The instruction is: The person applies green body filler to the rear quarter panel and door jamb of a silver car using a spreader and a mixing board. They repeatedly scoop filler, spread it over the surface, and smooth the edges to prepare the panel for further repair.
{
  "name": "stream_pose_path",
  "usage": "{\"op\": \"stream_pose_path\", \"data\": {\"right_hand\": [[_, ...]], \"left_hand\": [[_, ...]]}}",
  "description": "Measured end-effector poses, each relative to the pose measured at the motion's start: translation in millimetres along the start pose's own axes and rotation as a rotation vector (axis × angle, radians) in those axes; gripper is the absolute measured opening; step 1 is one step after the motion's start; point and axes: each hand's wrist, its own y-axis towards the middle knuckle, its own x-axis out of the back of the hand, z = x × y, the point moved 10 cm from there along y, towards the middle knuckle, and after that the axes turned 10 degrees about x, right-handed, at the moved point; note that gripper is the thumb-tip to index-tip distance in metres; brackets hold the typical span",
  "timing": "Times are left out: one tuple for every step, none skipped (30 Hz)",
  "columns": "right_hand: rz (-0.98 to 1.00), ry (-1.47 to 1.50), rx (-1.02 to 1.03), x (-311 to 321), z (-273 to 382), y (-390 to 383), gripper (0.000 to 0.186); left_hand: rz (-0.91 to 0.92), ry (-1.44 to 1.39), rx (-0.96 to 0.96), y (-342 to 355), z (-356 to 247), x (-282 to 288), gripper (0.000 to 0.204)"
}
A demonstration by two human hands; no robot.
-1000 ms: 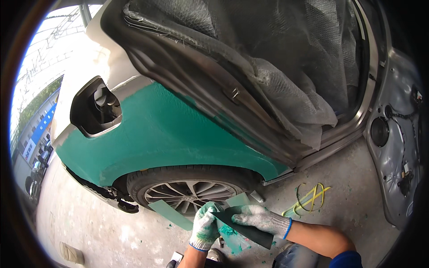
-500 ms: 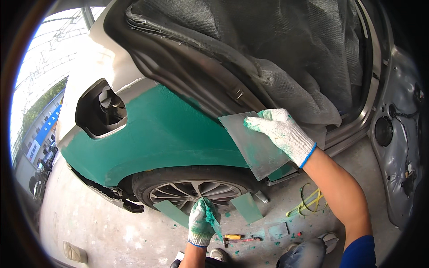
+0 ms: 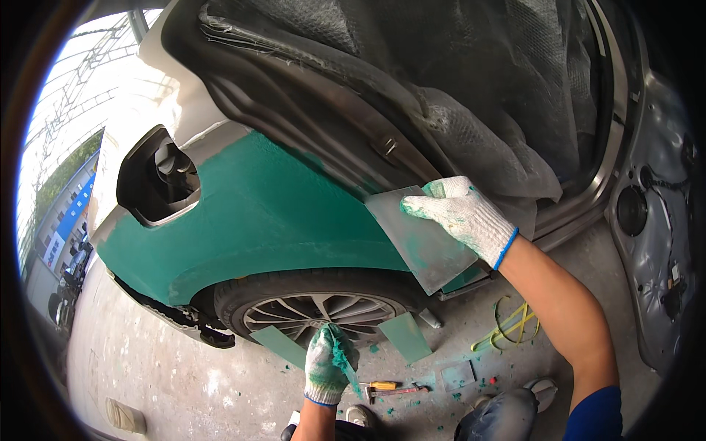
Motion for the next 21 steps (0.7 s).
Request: {"op": "stream_pose_path", "data": {"right_hand": [[0.019,-0.014,-0.023,3,-1,-4,0.031],[0.041,-0.021,-0.048,4,-3,-8,0.028],[0.041,-0.094,-0.059,9,-4,-11,0.029],[0.041,-0.102,-0.060,13,-10,-12,0.031],[0.043,-0.111,-0.061,14,-16,-12,0.033],[0.045,-0.120,-0.063,14,-19,-12,0.036],[0.056,-0.151,-0.084,17,-20,-15,0.037],[0.055,-0.153,-0.079,18,-21,-17,0.038],[0.055,-0.156,-0.075,21,-25,-18,0.039],[0.055,-0.158,-0.071,23,-28,-19,0.040],[0.064,-0.179,-0.068,25,-34,-19,0.041],[0.073,-0.199,-0.066,27,-42,-19,0.042],[0.081,-0.220,-0.064,30,-47,-20,0.043],[0.093,-0.238,-0.069,31,-51,-20,0.044],[0.105,-0.256,-0.074,32,-55,-21,0.044],[0.117,-0.274,-0.078,34,-59,-23,0.045],[0.117,-0.269,-0.096,37,-65,-25,0.045],[0.118,-0.265,-0.115,40,-73,-28,0.045],[0.117,-0.261,-0.133,45,-80,-31,0.045],[0.123,-0.287,-0.145,51,-83,-34,0.045],[0.129,-0.312,-0.157,59,-86,-39,0.044]], "left_hand": [[0.022,0.002,0.000,-1,-1,-6,0.024],[0.038,0.007,-0.001,-3,-3,-10,0.024],[0.039,0.005,-0.004,-4,-4,-10,0.024],[0.040,0.003,-0.008,-4,-4,-10,0.025],[0.040,0.000,-0.012,-4,-5,-9,0.025],[0.028,-0.011,-0.004,-5,-5,-8,0.024],[0.016,-0.023,0.003,-6,-5,-7,0.024],[0.008,-0.032,0.011,-5,-5,-7,0.024],[0.026,-0.038,0.005,-5,-6,-8,0.023],[0.044,-0.045,0.000,-5,-7,-7,0.023],[0.062,-0.052,-0.004,-5,-7,-7,0.025],[0.069,-0.047,0.004,-4,-6,-8,0.025],[0.077,-0.042,0.013,-4,-5,-10,0.026],[0.080,-0.038,0.020,-3,-4,-10,0.027],[0.070,-0.024,0.020,-3,-4,-9,0.028],[0.060,-0.011,0.021,-3,-3,-9,0.028],[0.051,0.003,0.023,-3,-2,-9,0.029],[0.047,0.015,0.021,-3,-2,-10,0.029],[0.044,0.027,0.020,-2,-1,-10,0.029],[0.042,0.038,0.018,-2,-1,-11,0.029],[0.042,0.033,0.019,-1,0,-11,0.029]]}}
